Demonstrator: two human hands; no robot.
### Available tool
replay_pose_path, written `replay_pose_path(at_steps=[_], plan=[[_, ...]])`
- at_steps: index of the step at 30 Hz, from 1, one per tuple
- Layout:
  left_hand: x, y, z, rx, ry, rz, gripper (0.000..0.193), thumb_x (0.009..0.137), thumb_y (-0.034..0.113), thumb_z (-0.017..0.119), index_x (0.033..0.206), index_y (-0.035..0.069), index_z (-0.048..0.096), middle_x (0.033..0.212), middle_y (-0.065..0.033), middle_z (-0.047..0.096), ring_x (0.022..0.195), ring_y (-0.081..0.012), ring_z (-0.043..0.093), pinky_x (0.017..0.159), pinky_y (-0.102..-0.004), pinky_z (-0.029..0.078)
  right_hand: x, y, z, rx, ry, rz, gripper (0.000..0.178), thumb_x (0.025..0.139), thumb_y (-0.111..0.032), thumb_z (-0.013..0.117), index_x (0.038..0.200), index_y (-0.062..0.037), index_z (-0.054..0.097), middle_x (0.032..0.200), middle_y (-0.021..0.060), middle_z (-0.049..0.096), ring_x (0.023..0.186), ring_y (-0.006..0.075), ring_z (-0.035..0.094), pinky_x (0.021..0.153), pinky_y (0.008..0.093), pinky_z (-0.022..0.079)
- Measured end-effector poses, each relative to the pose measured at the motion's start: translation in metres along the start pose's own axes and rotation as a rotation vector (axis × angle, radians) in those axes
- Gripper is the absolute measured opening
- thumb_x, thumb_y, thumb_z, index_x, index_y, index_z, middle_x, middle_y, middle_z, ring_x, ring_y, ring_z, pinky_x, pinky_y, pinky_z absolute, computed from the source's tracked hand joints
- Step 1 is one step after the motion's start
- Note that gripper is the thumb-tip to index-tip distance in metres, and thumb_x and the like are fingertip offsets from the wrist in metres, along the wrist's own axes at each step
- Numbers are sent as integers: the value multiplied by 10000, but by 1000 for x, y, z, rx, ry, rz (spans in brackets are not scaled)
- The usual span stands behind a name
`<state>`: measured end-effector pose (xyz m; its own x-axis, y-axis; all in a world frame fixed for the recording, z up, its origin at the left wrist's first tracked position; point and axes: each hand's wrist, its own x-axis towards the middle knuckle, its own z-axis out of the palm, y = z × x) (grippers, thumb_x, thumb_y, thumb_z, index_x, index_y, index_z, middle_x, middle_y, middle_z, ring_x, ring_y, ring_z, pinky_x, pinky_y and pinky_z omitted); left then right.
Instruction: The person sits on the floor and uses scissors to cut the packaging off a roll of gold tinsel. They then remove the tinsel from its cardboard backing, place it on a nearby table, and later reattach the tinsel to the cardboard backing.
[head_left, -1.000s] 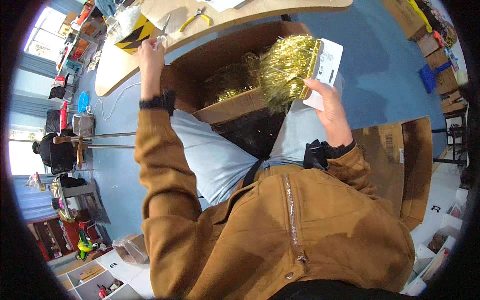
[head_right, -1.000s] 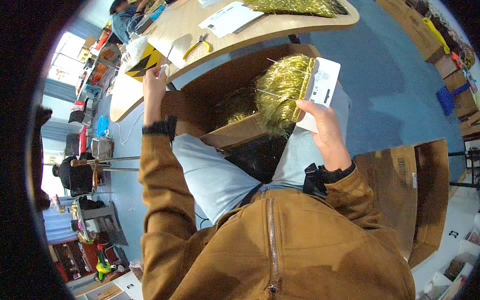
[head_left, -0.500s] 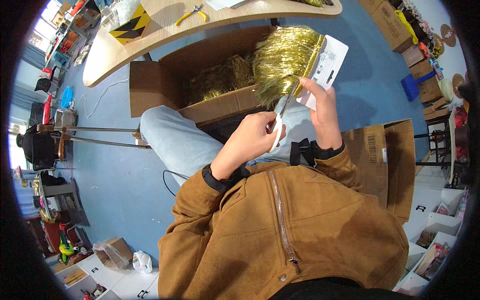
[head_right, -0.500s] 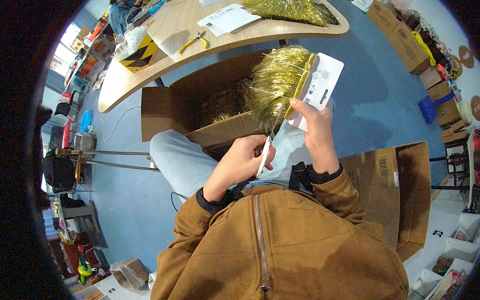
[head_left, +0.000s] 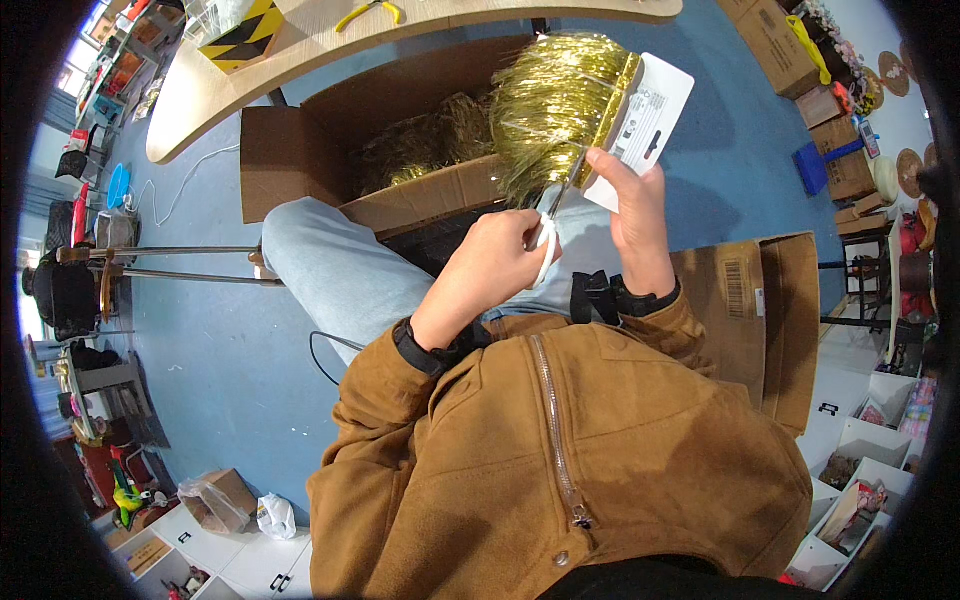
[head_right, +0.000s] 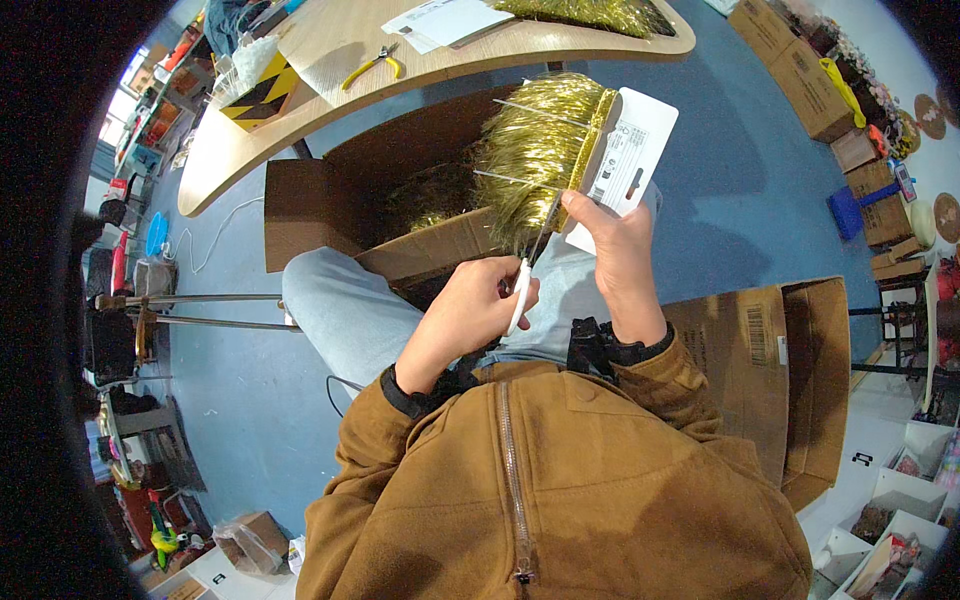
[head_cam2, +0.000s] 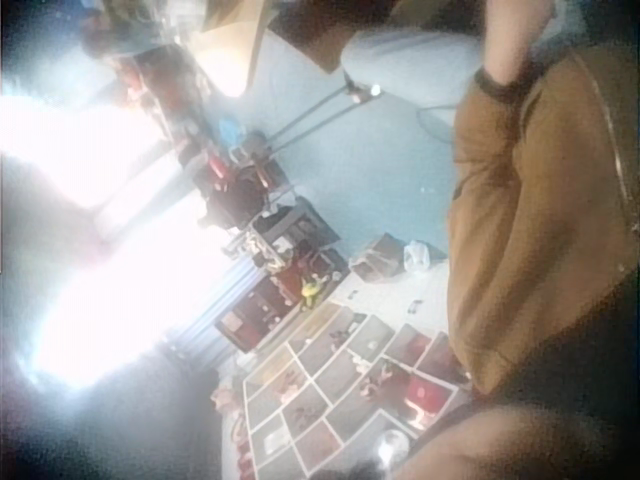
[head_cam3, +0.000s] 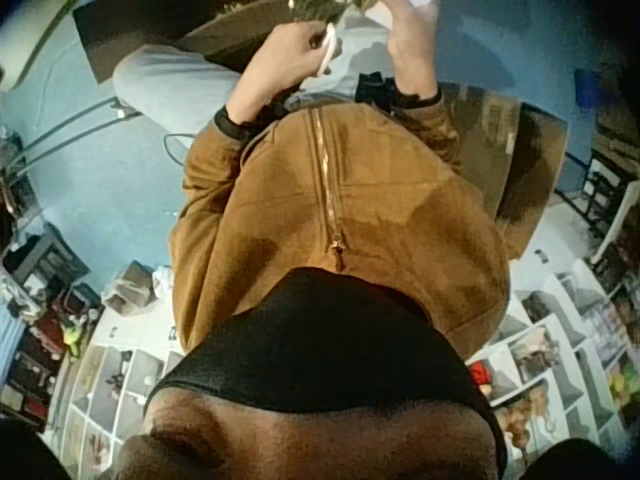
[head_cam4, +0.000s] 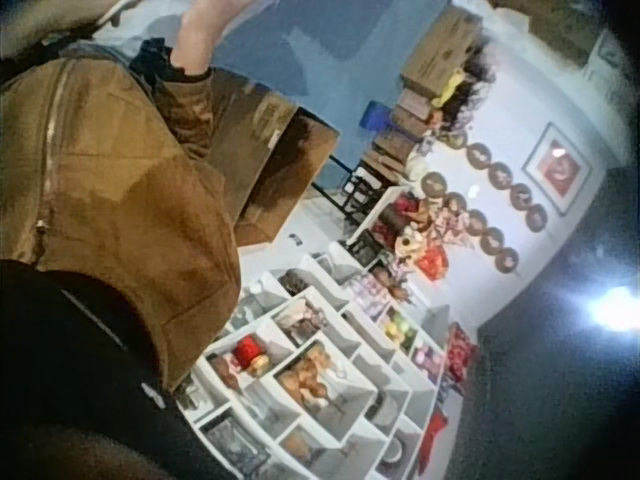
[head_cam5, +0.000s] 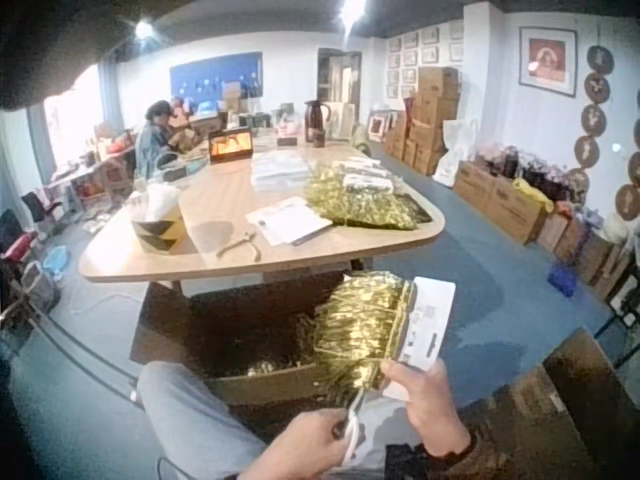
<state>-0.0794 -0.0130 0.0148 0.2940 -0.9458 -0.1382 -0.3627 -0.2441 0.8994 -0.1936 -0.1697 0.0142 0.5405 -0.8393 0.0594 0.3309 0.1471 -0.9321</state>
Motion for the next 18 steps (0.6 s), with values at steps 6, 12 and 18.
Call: replay_pose_path(at_steps=[6,12,18], plan=[[0,2,-3,-2,0,13,315,947,223,633,863,-80,654,719,-166,694,674,-233,755,639,-353,564,0,1,0,-14,-5,-17,320,871,13,735,1184,16,668,1093,81,717,923,142,696,798,299,559],[4,-1,-1,29,-39,22,324,997,221,588,867,-71,643,717,-159,698,684,-207,754,611,-350,560,-1,1,-1,-33,4,-5,300,873,4,746,1165,27,682,1085,81,727,910,132,694,798,291,552],[6,-7,5,-179,-88,-61,358,1041,236,555,820,-43,588,695,-100,654,672,-204,748,586,-314,563,-1,2,0,-104,11,-24,310,876,20,741,1179,36,677,1093,88,730,916,132,697,812,289,555]])
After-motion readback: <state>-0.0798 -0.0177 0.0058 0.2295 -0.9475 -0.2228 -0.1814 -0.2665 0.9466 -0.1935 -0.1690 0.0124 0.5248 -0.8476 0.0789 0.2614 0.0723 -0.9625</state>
